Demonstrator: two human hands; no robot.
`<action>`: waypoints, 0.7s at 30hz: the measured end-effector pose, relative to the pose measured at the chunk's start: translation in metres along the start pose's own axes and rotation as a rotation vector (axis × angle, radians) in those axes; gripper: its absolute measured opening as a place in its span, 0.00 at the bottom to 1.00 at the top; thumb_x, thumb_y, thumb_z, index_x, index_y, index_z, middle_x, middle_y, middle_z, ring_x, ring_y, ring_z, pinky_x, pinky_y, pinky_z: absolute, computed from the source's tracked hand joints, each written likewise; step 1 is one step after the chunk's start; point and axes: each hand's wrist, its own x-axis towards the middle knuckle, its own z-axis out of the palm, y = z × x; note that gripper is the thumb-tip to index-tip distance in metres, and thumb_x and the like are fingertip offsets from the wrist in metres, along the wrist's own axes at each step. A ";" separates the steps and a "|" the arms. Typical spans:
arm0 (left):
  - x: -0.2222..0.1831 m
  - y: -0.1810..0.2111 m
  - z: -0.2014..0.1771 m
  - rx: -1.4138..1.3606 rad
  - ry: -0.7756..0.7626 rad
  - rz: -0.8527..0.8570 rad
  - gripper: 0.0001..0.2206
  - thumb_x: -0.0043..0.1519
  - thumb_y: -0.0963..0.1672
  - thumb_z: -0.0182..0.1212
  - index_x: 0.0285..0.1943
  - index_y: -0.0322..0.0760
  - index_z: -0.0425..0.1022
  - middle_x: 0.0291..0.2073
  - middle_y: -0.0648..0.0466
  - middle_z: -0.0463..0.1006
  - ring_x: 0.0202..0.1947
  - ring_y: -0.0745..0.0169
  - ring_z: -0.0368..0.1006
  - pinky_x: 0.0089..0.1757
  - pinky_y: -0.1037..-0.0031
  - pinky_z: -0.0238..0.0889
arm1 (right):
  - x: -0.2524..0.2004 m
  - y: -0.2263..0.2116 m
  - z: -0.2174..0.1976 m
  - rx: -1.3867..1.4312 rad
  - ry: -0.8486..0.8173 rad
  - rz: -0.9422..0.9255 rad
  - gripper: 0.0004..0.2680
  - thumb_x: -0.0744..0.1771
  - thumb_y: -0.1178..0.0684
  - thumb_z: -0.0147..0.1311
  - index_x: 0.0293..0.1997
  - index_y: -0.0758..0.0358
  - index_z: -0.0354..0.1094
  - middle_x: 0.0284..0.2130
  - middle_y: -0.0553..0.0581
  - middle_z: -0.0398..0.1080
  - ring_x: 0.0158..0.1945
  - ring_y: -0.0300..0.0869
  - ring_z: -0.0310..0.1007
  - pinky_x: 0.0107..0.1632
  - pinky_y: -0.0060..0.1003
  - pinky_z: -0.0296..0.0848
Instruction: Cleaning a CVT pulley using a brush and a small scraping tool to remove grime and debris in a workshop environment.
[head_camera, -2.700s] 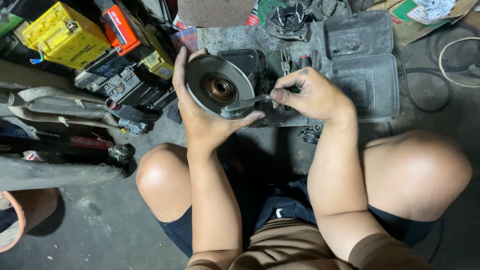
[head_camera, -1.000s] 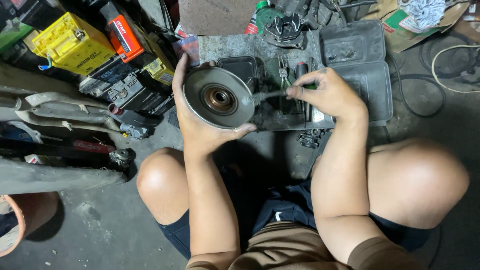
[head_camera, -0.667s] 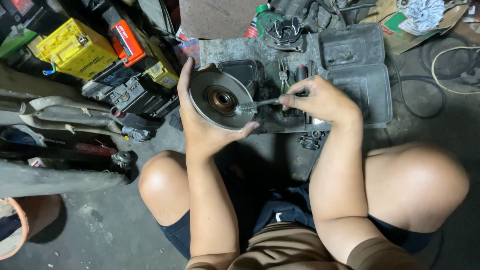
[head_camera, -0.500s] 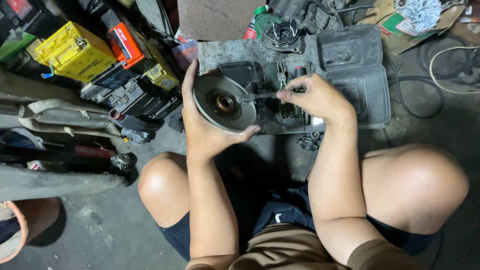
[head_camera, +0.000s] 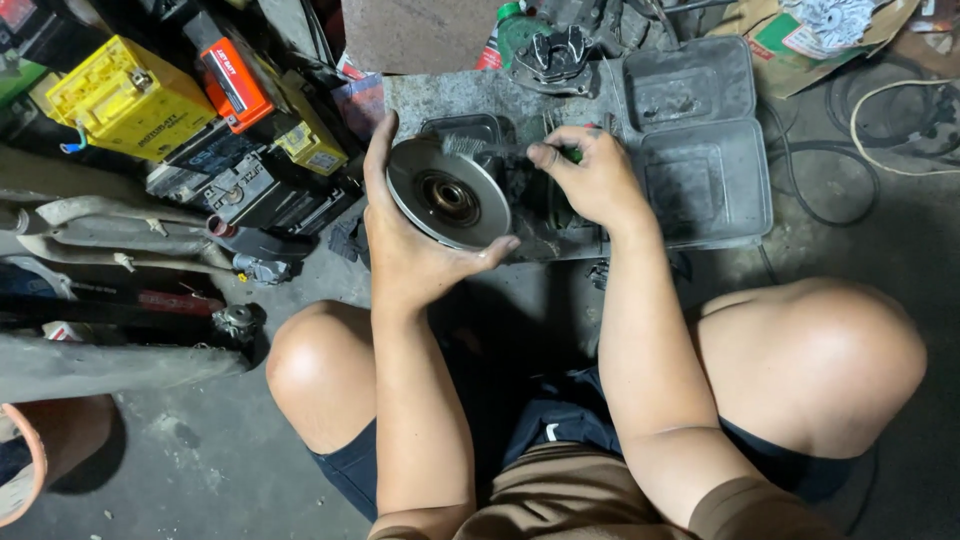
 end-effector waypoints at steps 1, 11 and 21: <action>-0.001 0.000 0.000 0.001 0.001 -0.001 0.59 0.34 0.44 0.86 0.77 0.38 0.48 0.56 0.42 0.78 0.52 0.48 0.81 0.54 0.63 0.78 | 0.000 0.001 0.000 0.001 -0.002 0.000 0.14 0.67 0.40 0.61 0.42 0.62 0.77 0.21 0.50 0.67 0.22 0.37 0.56 0.28 0.33 0.60; -0.001 0.010 0.000 -0.002 -0.041 0.016 0.60 0.32 0.44 0.87 0.76 0.36 0.49 0.59 0.39 0.77 0.54 0.46 0.80 0.55 0.63 0.76 | -0.008 -0.025 -0.009 0.003 -0.040 0.177 0.07 0.71 0.48 0.49 0.45 0.57 0.72 0.28 0.49 0.72 0.31 0.39 0.69 0.38 0.36 0.70; -0.003 0.010 0.007 -0.158 -0.031 0.093 0.59 0.37 0.45 0.87 0.77 0.38 0.47 0.64 0.42 0.70 0.60 0.46 0.75 0.61 0.61 0.72 | -0.023 -0.056 -0.013 0.311 -0.226 -0.094 0.17 0.71 0.42 0.46 0.56 0.70 0.64 0.49 0.58 0.71 0.50 0.40 0.68 0.55 0.34 0.68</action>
